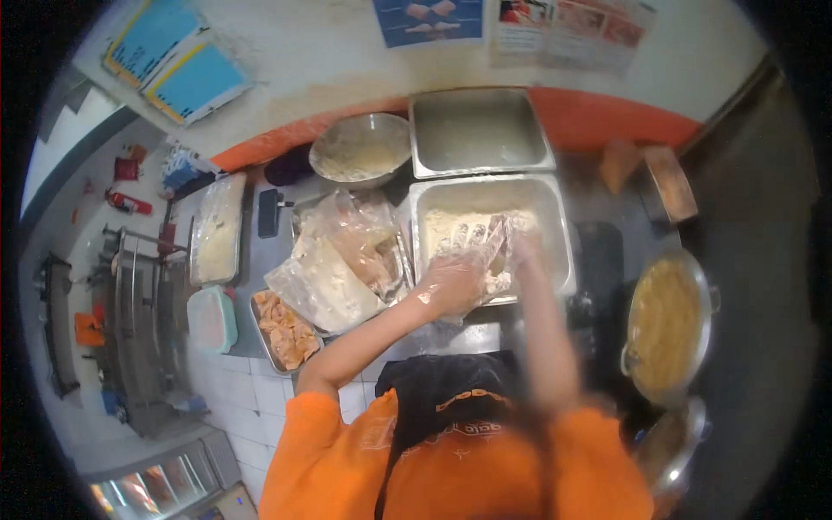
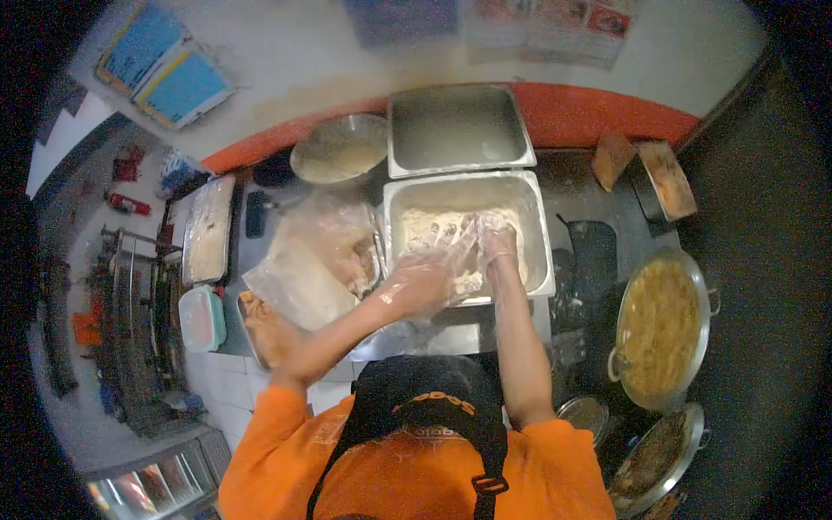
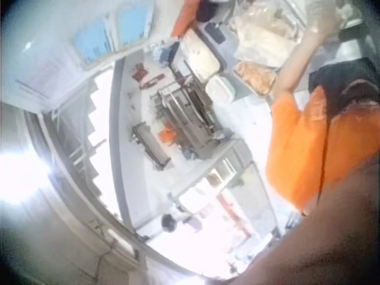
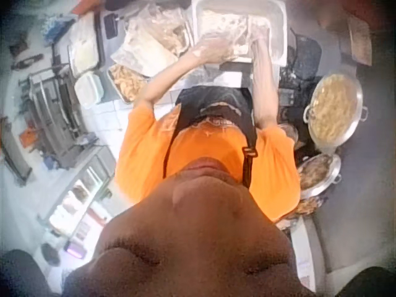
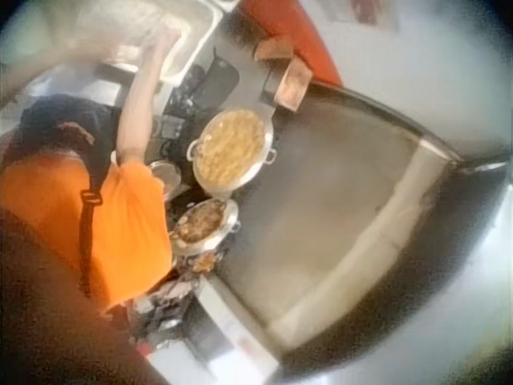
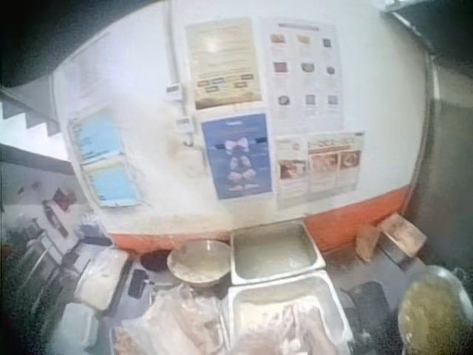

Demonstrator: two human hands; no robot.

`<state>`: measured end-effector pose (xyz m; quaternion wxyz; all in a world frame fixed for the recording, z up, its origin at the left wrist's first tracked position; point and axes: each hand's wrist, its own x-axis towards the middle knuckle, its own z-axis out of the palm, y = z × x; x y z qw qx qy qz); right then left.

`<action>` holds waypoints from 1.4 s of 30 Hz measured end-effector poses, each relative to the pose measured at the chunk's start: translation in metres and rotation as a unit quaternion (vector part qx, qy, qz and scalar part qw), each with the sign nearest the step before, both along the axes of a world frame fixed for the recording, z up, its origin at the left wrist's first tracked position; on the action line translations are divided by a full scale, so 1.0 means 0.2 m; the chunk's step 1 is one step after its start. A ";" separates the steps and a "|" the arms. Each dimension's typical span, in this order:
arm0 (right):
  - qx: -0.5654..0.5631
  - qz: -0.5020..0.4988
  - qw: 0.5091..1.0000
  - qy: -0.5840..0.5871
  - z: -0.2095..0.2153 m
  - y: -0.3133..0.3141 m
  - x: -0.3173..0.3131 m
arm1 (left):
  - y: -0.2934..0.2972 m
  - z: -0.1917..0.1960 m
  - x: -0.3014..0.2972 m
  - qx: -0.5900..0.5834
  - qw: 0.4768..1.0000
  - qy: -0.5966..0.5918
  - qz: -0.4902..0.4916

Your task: The person coats meat in flour from a metal container and places it into a pan of hot oil.

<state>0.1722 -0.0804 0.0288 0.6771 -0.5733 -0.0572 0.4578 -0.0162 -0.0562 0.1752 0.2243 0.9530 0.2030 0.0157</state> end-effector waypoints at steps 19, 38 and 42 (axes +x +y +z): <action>0.051 0.120 0.978 0.161 0.50 -0.05 -0.01 | 0.03 -0.05 -0.02 0.047 0.997 -0.019 -0.049; -0.097 0.184 0.975 -0.084 0.32 0.07 -0.16 | 0.02 -0.21 -0.06 0.016 0.997 -0.081 -0.006; -0.002 0.119 0.986 -0.117 0.36 0.09 -0.13 | -0.02 -0.29 -0.14 0.054 0.993 -0.107 0.003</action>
